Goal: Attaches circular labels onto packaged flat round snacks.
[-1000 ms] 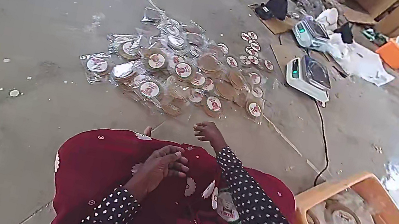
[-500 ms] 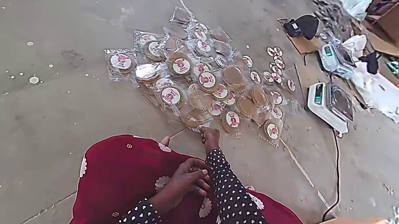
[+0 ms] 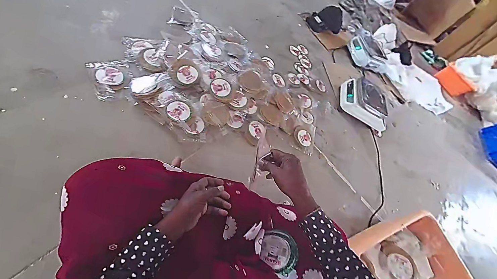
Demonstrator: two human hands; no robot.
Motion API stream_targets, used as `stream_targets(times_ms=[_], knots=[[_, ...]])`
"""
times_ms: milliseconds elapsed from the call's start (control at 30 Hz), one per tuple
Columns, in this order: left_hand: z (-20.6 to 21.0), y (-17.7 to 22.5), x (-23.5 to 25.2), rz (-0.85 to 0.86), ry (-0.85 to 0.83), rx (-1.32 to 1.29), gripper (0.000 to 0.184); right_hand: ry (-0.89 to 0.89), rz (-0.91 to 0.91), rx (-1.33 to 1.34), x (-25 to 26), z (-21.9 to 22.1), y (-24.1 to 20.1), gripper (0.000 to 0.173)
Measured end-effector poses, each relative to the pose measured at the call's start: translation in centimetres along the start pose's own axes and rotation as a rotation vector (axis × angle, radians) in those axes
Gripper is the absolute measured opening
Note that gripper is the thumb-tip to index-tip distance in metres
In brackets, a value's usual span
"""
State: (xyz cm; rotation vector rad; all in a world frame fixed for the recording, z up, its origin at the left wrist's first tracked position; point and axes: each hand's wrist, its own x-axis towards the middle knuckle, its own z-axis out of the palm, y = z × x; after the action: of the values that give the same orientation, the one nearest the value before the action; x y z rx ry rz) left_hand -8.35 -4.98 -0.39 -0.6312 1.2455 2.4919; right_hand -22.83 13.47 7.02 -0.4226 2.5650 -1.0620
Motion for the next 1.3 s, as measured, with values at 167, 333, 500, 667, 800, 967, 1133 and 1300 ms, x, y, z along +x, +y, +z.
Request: stream_targets(times_ms=[167, 333, 500, 667, 800, 967, 1133, 1300], knots=[[-0.3, -0.8, -1.9, -0.045, -0.269, -0.04, 0.05, 0.031, -0.188, 0.401, -10.2, -2.7, -2.1, 0.008], [0.8, -3.6, -4.6, -0.036, -0.352, -0.413, 0.046, -0.046, -0.141, 0.602, -14.5, -1.4, 0.6, 0.006], [0.3, -5.3, -4.2, 0.005, -0.084, -0.292, 0.027, 0.207, -0.046, 0.134, -17.1, -1.6, 6.1, 0.019], [0.6, -5.0, -4.0, 0.007, -0.037, -0.238, 0.031, 0.232, 0.047, -0.162, -18.2, -0.3, 9.6, 0.024], [0.8, -5.2, -4.1, 0.022, -0.028, -0.197, 0.033, 0.188, 0.121, -0.291, -17.8, 1.0, 10.5, 0.027], [0.6, -5.1, -4.2, 0.03, 0.005, -0.169, 0.032, 0.146, 0.151, -0.358, -17.5, 1.0, 10.3, 0.027], [1.5, -4.9, -4.8, 0.044, 0.053, -0.143, 0.028, 0.156, 0.158, -0.379, -17.4, 1.3, 10.1, 0.03], [0.9, -5.0, -4.5, 0.037, 0.025, -0.171, 0.029, 0.185, 0.189, -0.392, -17.3, 1.4, 10.2, 0.038]])
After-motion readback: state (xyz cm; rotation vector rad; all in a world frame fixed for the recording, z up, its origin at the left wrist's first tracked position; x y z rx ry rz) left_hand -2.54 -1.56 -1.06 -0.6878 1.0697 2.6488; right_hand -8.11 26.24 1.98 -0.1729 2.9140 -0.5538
